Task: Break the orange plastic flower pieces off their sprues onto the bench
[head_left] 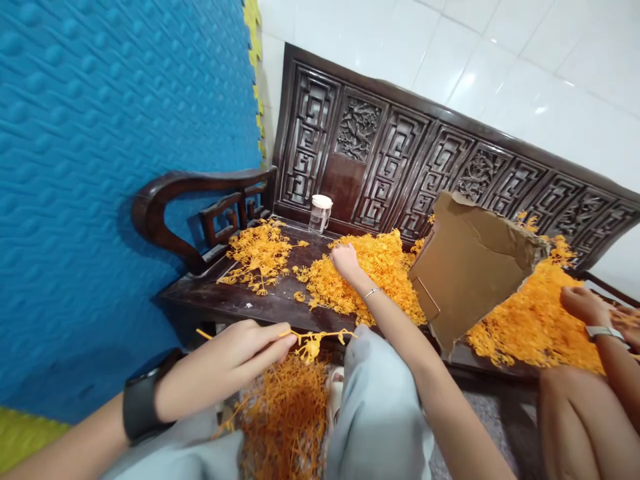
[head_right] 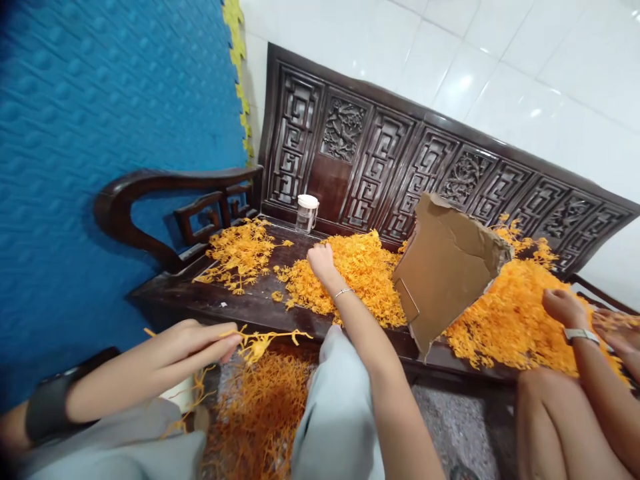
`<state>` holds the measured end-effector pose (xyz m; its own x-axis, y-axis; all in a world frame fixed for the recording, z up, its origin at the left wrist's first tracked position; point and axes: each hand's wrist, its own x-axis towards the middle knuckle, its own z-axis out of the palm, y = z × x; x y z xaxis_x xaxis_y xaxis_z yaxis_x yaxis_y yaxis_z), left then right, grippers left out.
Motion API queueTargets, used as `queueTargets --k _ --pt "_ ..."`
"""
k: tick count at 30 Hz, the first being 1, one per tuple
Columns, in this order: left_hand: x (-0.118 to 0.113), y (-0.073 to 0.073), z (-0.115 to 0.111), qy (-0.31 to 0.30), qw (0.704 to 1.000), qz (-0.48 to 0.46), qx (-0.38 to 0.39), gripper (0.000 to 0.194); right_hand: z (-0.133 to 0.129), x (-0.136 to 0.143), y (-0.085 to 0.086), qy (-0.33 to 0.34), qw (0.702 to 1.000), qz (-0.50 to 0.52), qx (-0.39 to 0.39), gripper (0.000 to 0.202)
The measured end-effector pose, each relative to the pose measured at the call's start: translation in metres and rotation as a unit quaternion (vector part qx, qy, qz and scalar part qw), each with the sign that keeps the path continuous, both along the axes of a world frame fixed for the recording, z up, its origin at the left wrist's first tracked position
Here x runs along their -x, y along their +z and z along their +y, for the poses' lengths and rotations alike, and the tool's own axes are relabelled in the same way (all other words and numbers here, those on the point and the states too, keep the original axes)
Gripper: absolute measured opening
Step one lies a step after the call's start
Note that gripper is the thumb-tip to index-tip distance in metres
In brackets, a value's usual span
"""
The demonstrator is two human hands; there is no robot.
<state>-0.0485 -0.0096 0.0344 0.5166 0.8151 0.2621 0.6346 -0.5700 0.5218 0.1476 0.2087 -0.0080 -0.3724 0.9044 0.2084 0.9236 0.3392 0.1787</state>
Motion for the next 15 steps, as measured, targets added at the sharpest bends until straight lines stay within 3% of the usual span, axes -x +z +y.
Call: queueTargets --k 4,7,9,11,13,15 --pt "0.004 -0.001 0.001 -0.007 0.998 0.003 0.068 0.037 0.007 -0.005 0.015 -0.037 0.997 0.069 -0.009 0.027" --pt "0.010 0.000 0.005 0.017 0.988 -0.099 0.120 0.037 -0.003 0.001 0.032 -0.027 0.989 0.144 -0.015 0.036" --pt "0.014 -0.002 0.009 0.056 0.961 -0.205 0.176 0.038 -0.019 0.008 0.040 0.006 0.981 0.195 0.004 0.045" --pt "0.017 -0.005 0.013 0.105 0.916 -0.308 0.235 0.038 -0.041 0.016 0.044 0.054 0.970 0.234 0.045 0.048" --pt "0.018 -0.008 0.016 0.135 0.878 -0.368 0.275 0.038 -0.068 0.020 0.044 0.133 0.935 0.298 0.136 0.038" --pt "0.017 -0.009 0.018 0.142 0.878 -0.366 0.274 0.038 -0.096 0.022 0.043 0.244 0.826 0.407 0.304 0.020"
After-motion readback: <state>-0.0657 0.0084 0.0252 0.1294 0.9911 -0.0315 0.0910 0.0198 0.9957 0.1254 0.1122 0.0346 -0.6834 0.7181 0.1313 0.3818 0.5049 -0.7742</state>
